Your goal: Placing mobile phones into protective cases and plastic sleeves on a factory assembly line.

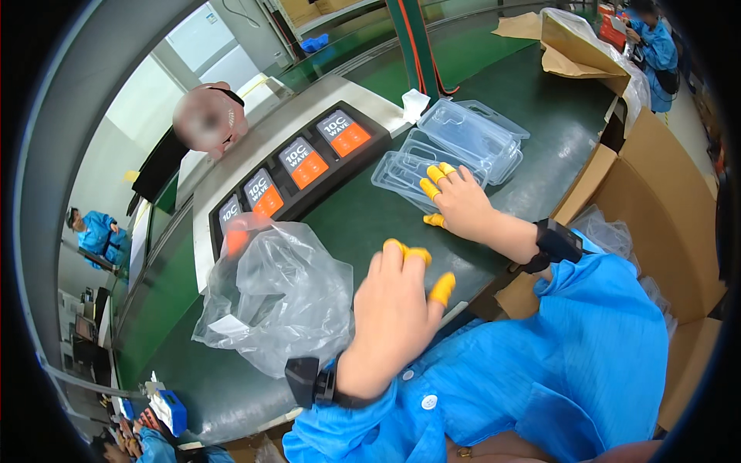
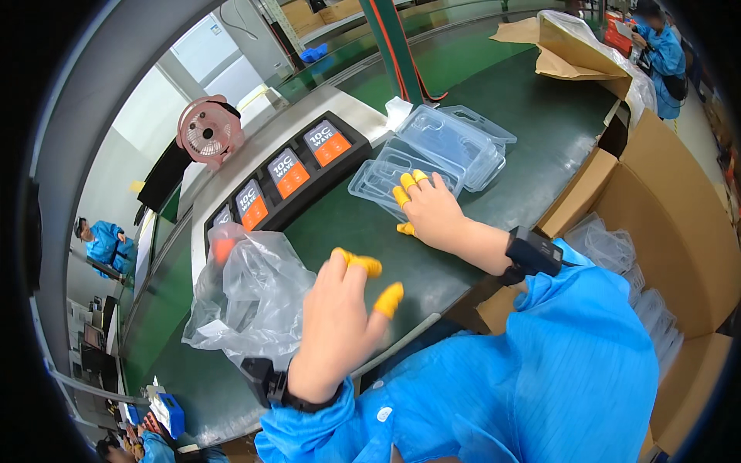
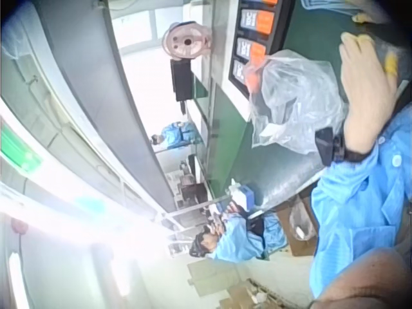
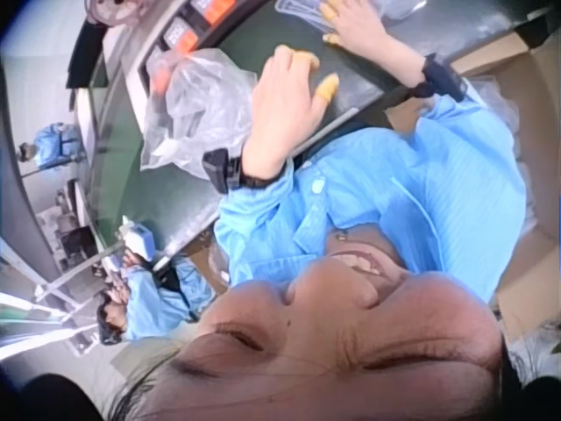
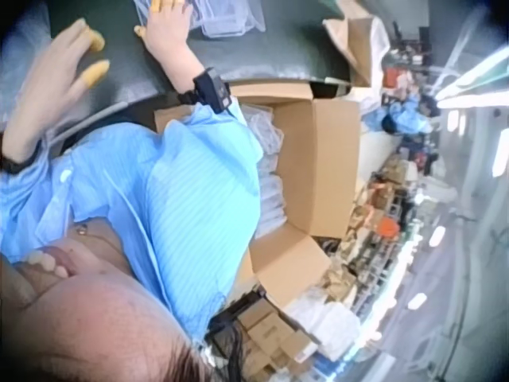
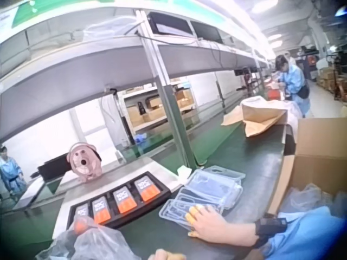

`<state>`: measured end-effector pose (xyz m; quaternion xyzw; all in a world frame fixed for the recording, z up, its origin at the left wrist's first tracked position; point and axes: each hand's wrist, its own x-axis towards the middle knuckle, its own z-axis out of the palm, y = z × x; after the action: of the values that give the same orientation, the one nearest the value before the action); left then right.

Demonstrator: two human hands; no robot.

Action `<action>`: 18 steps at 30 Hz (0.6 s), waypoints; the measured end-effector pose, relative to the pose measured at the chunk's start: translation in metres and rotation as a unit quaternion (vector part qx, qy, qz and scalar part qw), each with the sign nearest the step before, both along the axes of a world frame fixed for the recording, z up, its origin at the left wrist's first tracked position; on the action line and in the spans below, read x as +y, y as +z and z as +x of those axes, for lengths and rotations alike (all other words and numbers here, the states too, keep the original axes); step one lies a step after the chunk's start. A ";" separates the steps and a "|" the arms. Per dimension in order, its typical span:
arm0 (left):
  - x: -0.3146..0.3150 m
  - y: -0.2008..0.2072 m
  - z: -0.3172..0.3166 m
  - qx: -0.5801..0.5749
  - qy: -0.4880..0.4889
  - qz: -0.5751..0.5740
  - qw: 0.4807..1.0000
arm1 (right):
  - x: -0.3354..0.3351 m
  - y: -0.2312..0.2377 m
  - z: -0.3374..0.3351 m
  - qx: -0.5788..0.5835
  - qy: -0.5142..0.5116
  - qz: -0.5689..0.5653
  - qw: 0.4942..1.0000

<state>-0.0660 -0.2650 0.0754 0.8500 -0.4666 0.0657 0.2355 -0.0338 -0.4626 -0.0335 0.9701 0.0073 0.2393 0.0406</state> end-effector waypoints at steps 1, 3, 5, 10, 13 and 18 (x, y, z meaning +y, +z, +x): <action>0.011 0.002 -0.006 0.014 -0.016 -0.003 1.000 | 0.004 -0.001 0.003 0.001 0.004 0.001 1.000; 0.028 -0.005 -0.007 0.065 -0.029 -0.031 0.997 | 0.007 0.002 0.013 0.023 -0.065 -0.046 0.997; 0.046 -0.012 -0.007 0.114 -0.036 -0.056 0.991 | 0.000 -0.001 0.021 0.019 -0.063 -0.049 0.997; 0.103 -0.029 0.012 -0.040 0.171 -0.142 0.974 | -0.021 0.005 0.028 0.039 -0.069 -0.007 0.997; 0.154 -0.032 0.023 -0.128 0.274 -0.198 0.933 | -0.036 0.005 0.013 -0.002 -0.079 -0.043 0.996; 0.219 -0.045 0.016 -0.104 0.384 -0.285 0.872 | -0.017 0.031 0.013 0.088 -0.183 -0.048 0.978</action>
<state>-0.0498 -0.0459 0.0308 0.8466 -0.0864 0.3690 0.3737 -0.0204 -0.4794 -0.0028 0.9692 -0.1550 0.1412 0.1290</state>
